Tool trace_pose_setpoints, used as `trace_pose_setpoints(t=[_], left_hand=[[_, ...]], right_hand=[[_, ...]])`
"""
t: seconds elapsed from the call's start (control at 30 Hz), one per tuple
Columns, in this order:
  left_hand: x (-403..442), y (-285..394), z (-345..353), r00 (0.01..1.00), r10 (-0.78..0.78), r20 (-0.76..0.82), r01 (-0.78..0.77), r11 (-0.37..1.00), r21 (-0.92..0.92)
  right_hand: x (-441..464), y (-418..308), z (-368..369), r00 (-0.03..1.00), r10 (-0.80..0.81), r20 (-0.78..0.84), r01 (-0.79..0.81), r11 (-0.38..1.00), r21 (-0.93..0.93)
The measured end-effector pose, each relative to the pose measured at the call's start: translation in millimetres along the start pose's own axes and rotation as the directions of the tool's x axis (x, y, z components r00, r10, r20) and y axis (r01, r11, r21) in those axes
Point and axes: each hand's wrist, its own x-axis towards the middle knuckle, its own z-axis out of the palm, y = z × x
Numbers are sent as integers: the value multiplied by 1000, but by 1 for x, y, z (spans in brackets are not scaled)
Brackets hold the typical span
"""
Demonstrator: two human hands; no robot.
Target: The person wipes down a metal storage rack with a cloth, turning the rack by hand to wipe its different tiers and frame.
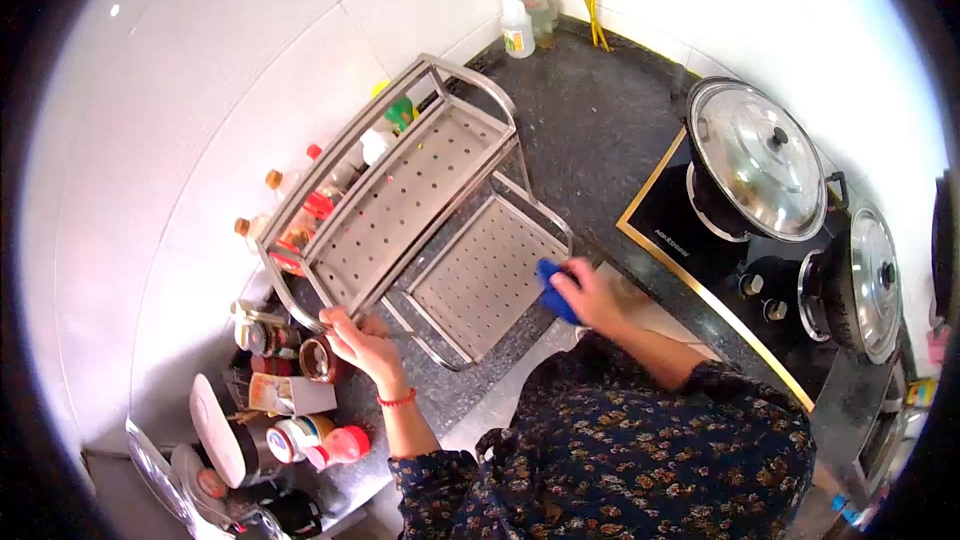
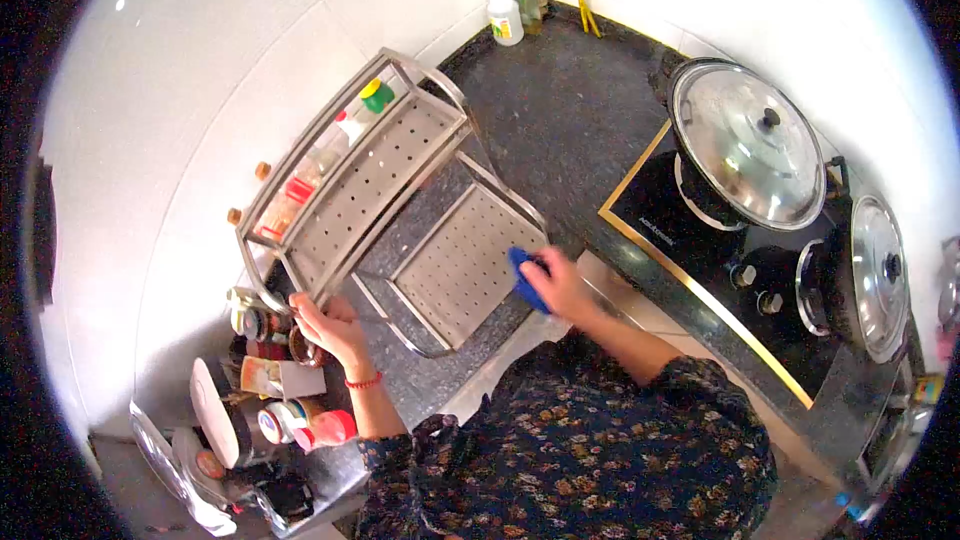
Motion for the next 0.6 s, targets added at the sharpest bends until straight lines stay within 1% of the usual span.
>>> trace_pose_setpoints(t=[0.03,0.07,0.1,0.17,0.2,0.23,0.27,0.3,0.33,0.37,0.4,0.5,0.53,0.6], left_hand=[[1,-2,-2,1000,-9,-14,9,1000,-20],[2,-7,-7,999,-35,-17,34,998,-52],[3,-4,-4,999,-40,-10,39,997,-71],[-2,2,0,999,-54,-5,53,994,-100],[-1,-3,-1,999,-51,9,52,984,-172],[0,-3,-1,996,-50,71,58,990,-125],[-2,-2,3,994,-31,103,42,993,-106],[-2,2,10,991,-15,134,27,996,-87],[0,5,16,980,3,200,18,994,-106],[1,9,26,980,41,197,-24,996,-91],[5,10,34,978,36,205,-14,994,-106],[15,19,66,973,16,229,12,993,-121],[17,19,79,972,8,236,19,993,-114],[25,5,107,964,28,266,17,986,-164]], right_hand=[[8,-9,-21,997,48,-68,-54,994,-100],[16,-18,-36,991,37,-125,-48,995,-88],[24,-38,-48,992,47,-119,-63,988,-138],[47,-17,-51,993,-101,-54,87,972,-219],[54,-20,-50,997,-62,41,69,975,-212],[61,-26,-48,990,-23,136,51,978,-204],[65,-33,-43,988,71,137,-49,986,-162],[73,-28,-39,994,52,96,-38,989,-142],[82,-25,-40,986,151,70,-141,983,-121],[88,-30,-41,968,245,45,-240,966,-99],[91,-36,-44,962,272,-6,-271,956,-115],[111,-38,-54,951,308,-14,-307,942,-138],[120,-40,-58,958,285,-43,-288,947,-141],[143,-43,-68,966,219,-140,-249,935,-252]])
